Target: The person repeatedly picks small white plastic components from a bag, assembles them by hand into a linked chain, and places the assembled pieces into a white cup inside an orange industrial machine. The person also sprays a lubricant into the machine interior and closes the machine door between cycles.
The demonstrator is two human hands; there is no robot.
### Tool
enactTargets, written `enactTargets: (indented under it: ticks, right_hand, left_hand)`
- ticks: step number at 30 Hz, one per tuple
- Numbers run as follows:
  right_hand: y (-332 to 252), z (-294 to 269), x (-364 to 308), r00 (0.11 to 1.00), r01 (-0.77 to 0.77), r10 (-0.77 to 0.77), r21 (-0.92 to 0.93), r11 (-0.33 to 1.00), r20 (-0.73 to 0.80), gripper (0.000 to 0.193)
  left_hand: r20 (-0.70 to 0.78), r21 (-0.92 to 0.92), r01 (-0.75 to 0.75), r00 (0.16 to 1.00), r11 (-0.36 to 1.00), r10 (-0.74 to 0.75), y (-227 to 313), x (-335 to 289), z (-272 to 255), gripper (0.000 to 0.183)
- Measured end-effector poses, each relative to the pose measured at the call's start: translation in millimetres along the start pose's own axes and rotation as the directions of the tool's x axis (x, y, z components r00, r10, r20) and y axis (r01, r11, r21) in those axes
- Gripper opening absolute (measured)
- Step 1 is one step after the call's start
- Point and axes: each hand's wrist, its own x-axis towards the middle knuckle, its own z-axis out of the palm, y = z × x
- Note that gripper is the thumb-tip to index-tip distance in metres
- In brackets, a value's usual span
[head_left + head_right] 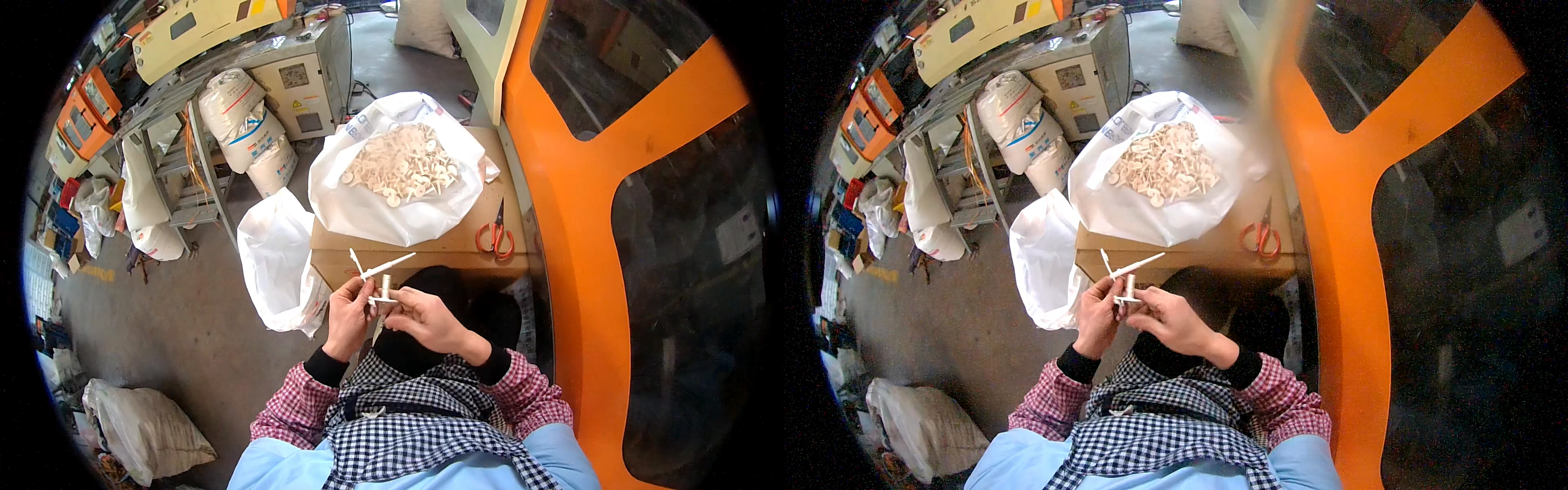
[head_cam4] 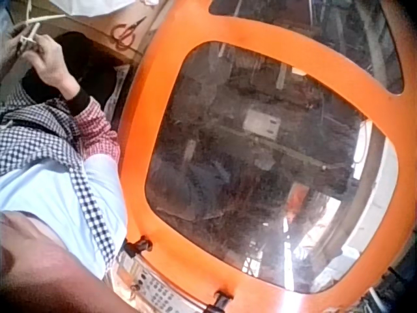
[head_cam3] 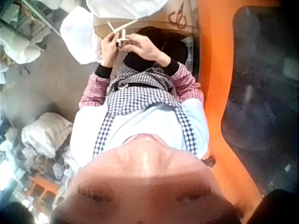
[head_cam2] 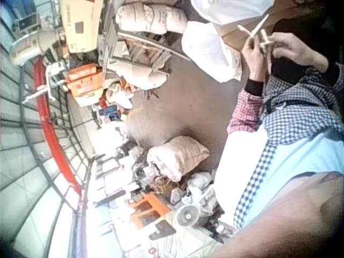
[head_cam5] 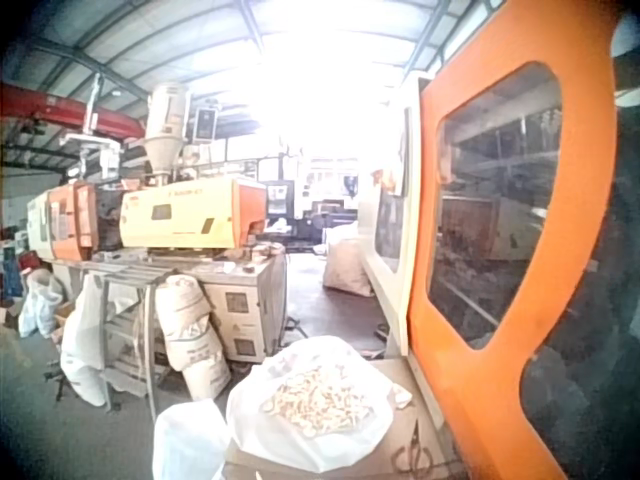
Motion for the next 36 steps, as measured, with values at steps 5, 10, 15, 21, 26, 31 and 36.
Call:
enactTargets:
  ticks: [5, 10, 15, 21, 26, 31, 36]
  right_hand:
    - [5.3, -3.1, 0.3, 0.884, -0.463, 0.462, 0.282, 0.84, 0.077, 0.03]
    - [37.6, -15.3, 18.3, 0.728, -0.646, 0.642, 0.556, 0.523, 0.241, 0.027]
    - [43.6, -21.6, 39.0, 0.864, -0.487, 0.438, 0.186, 0.854, 0.249, 0.029]
    - [45.1, -17.3, 45.0, 0.749, -0.607, 0.573, -0.002, 0.795, 0.333, 0.035]
    - [82.5, -21.0, 16.9, 0.785, -0.551, 0.464, 0.119, 0.826, 0.411, 0.036]
    - [91.1, -62.4, 35.7, 0.875, -0.474, 0.466, -0.034, 0.88, -0.128, 0.043]
    - [79.9, -133.9, 120.2, 0.776, -0.315, 0.016, -0.365, 0.876, -0.631, 0.051]
  left_hand:
    - [0.032, 0.541, -0.516, 0.802, 0.664, 0.596, 0.5, -8.4, 3.8, 0.008]
    - [0.893, 0.311, -0.838, 0.097, -0.448, 0.44, 33.3, -13.6, -4.1, 0.022]
    - [0.887, 0.351, -0.817, 0.133, -0.458, 0.443, 16.9, -19.1, -28.5, 0.025]
    - [0.928, 0.279, -0.85, 0.121, -0.446, 0.351, 21.9, -24.3, -32.0, 0.02]
    - [0.819, 0.308, -0.921, 0.128, -0.24, 0.56, 33.2, -30.5, -37.4, 0.029]
    - [0.464, 0.708, -0.702, 0.549, 0.082, 0.695, 4.9, -24.2, -90.0, 0.027]
    - [-0.038, 0.958, -0.214, 0.57, 0.193, 0.821, 11.7, 53.7, -154.1, 0.011]
